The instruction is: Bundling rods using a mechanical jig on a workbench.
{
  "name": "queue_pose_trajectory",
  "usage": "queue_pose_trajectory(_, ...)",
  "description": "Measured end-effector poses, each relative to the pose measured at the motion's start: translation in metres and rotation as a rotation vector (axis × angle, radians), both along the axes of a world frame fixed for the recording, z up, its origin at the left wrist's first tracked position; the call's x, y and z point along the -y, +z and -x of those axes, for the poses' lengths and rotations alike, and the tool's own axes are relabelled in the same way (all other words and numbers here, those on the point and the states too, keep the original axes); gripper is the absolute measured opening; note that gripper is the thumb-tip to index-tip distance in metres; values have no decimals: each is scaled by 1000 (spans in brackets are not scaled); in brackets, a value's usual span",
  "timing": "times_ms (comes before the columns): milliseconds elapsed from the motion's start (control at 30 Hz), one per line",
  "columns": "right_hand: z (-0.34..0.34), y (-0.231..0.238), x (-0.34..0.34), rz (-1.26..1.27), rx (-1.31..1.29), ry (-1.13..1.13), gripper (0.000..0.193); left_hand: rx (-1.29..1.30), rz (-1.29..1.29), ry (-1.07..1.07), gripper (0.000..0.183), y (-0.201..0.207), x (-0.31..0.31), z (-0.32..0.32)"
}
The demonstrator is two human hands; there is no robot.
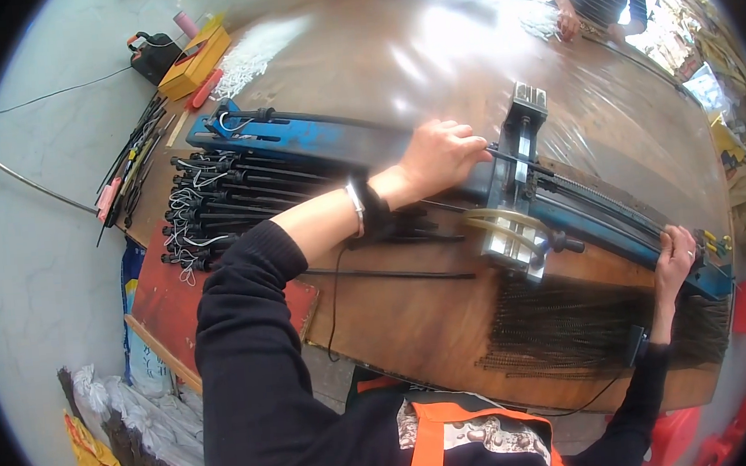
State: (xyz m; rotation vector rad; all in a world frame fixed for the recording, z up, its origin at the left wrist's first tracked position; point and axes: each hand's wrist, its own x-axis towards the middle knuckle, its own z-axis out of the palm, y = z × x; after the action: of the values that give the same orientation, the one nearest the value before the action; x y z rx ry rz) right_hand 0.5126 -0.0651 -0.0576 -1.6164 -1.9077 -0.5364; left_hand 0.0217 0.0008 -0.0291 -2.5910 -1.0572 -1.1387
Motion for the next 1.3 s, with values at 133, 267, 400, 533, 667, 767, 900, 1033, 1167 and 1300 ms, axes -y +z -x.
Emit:
queue_pose_trajectory(133, 70, 21, 21, -44, 73, 131, 30, -112, 173, 0, 17, -1, -9, -4)
queue_pose_trajectory(267, 116, 23, 39, -48, 112, 231, 30, -230, 289, 130, 16, -1, -22, -10)
queue_pose_trajectory(400, 126, 12, 36, 3, 0, 265, 26, -276, 303, 169, 16, 9, -34, -14)
queue_pose_trajectory(533, 136, 8, 36, 65, -100, 329, 28, -328, 332, 204, 20, 12, -31, -13)
queue_pose_trajectory(667, 153, 8, 31, 82, -155, 400, 27, -305, 342, 231, 21, 11, -24, -12)
queue_pose_trajectory(767, 166, -8, 15, 207, -346, 476, 23, -275, 298, 212, 21, 6, -26, -17)
queue_pose_trajectory(900, 164, -26, 35, 333, -646, 527, 19, -201, 186, 100, 19, -22, -16, -22)
queue_pose_trajectory(1033, 158, -22, -18, 284, -491, 639, 20, -295, -31, 198, 7, -15, -45, -16)
queue_pose_trajectory(1167, 173, 0, 45, 265, -33, 627, 26, -383, -230, 43, 6, -9, -77, 6)
queue_pose_trajectory(1300, 210, -25, 162, 498, 130, 802, 29, -440, -358, 62, 11, -8, -93, 102)
